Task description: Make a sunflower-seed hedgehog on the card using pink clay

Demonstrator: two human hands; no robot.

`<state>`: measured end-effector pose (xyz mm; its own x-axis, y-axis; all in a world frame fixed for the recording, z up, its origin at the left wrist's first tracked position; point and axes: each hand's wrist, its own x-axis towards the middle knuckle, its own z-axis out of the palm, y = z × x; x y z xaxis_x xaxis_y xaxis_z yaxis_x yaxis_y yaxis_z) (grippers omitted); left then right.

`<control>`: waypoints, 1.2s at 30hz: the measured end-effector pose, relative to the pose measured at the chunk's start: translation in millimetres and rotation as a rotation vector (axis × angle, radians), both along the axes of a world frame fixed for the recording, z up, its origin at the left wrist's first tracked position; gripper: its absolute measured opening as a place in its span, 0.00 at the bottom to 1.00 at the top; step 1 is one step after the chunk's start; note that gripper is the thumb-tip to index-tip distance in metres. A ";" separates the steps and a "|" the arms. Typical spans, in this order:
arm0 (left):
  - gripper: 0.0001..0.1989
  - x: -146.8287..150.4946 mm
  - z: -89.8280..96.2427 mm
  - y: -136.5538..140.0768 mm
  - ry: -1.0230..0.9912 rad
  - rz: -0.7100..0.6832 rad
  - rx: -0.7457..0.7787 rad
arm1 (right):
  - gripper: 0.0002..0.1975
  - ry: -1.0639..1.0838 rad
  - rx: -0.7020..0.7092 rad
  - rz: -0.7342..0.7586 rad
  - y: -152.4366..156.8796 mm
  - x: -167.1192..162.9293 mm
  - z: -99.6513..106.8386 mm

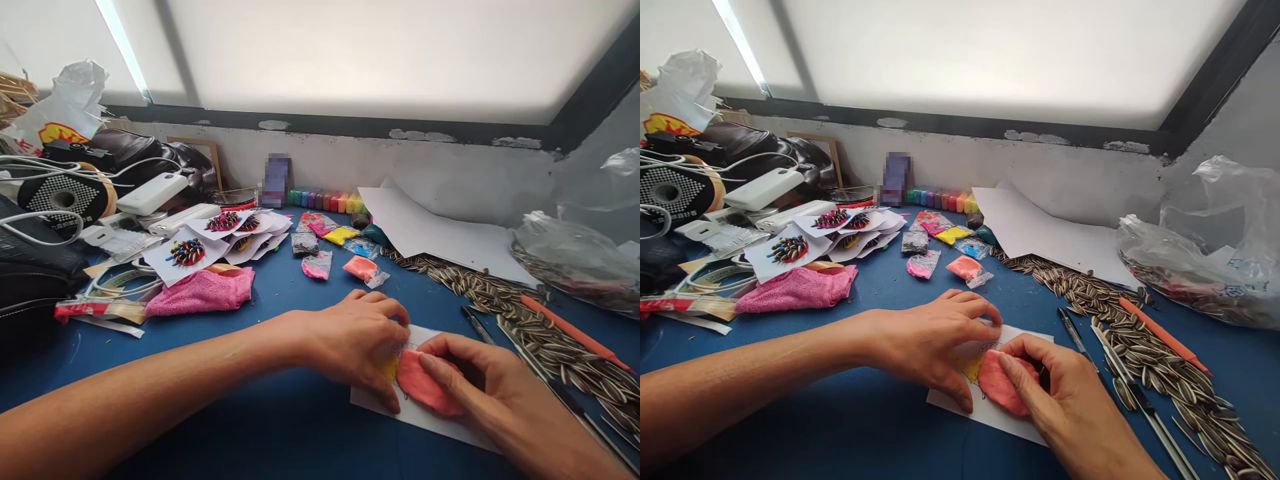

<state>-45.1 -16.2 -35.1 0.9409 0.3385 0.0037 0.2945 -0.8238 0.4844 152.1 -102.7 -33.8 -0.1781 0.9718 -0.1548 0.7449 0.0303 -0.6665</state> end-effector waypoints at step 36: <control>0.28 -3.0 -2.5 0.6 0.001 -0.017 0.071 | 0.16 -0.408 0.957 0.334 -23.3 9.5 -33.3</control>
